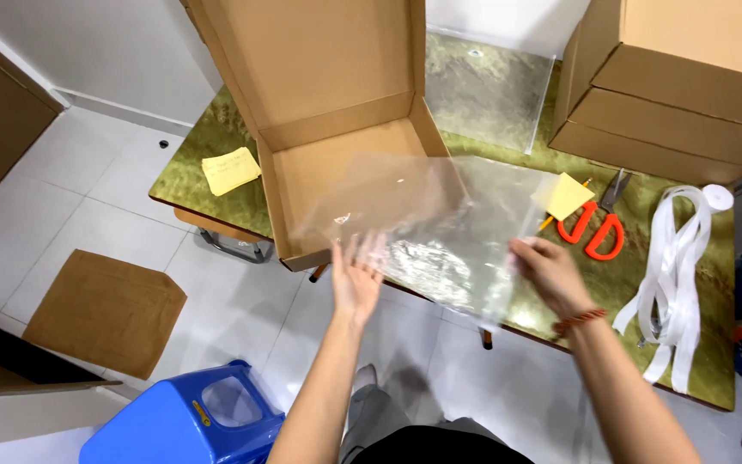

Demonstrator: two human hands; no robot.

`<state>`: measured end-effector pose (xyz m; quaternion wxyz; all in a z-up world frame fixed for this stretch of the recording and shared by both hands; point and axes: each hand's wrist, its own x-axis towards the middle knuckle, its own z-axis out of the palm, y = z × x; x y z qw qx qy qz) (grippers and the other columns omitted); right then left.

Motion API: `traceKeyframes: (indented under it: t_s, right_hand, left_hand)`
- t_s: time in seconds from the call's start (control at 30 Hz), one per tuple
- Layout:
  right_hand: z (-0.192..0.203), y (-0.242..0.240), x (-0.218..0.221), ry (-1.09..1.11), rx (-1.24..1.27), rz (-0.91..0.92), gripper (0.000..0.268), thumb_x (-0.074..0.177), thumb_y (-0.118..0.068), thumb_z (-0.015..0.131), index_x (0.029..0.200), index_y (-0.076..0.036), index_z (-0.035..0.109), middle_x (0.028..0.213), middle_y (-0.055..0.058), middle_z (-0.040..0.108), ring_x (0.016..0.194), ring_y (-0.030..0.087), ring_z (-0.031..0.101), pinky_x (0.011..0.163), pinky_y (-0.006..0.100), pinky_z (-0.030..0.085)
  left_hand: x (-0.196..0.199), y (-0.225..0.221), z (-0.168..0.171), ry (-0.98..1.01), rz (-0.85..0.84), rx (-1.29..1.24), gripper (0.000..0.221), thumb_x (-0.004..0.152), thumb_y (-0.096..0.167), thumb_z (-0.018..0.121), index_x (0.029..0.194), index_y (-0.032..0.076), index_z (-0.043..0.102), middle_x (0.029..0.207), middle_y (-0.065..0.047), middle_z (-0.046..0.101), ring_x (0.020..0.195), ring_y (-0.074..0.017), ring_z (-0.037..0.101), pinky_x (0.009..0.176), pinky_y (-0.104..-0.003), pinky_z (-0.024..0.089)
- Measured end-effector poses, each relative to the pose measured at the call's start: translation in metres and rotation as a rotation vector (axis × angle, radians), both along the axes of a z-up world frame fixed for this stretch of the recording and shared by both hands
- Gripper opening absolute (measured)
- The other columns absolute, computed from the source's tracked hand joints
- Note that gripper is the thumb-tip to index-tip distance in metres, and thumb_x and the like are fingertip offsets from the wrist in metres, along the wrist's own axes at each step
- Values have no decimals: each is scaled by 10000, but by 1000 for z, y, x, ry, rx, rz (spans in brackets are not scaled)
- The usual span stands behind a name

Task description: Unbagging clothes to hang them on a rack and preparing shipping boxes with ribbons

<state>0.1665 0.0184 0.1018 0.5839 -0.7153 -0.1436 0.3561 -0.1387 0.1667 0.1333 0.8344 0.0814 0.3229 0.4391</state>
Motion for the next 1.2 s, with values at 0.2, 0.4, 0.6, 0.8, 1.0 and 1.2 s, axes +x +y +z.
traceKeyframes:
  t_s: [0.2,0.4,0.6,0.8,1.0,1.2]
  right_hand:
    - [-11,-25,34,-33,-63,124,180,979,-126,806,1031,40,758,820,78,695,714,173,689,705,340,605]
    - [-24,-7,46,-102,-68,142,177,1045,-143,753,1054,34,743,830,78,713,722,159,702,686,329,620]
    - [-22,11,24,-47,-166,356,254,1111,-209,674,951,-17,718,859,98,679,792,176,629,807,340,587]
    - [-47,33,3,-68,-140,204,160,1159,-100,591,1092,36,641,995,180,691,918,336,734,886,452,621]
    - [-18,53,-13,-84,-177,93,309,1150,-356,645,1232,-59,624,1047,167,727,879,258,720,810,406,636]
    - [-18,65,-15,-345,-45,42,111,1188,-168,647,1125,-79,627,951,75,680,781,177,657,725,338,622]
  left_hand:
    - [-25,61,-53,360,45,31,472,968,303,840,1313,62,627,1232,-81,765,1188,-292,749,1003,-417,608]
    - [-42,60,1,525,88,89,393,1033,313,730,1315,49,661,1053,-44,630,877,-177,687,928,-358,654]
    - [-117,66,-47,518,273,89,275,992,308,737,1130,70,743,1003,-104,804,792,-176,747,676,-358,639]
    - [-213,45,-60,652,-343,84,168,1021,95,698,1183,61,729,1100,-116,799,997,-228,767,950,-379,628]
    - [-232,36,-5,929,-638,123,732,855,518,692,1483,153,600,1420,-55,719,1275,-220,708,1180,-432,519]
    - [-170,106,-85,1047,-203,330,475,939,458,716,1243,94,748,1043,-59,793,866,-173,745,784,-313,637]
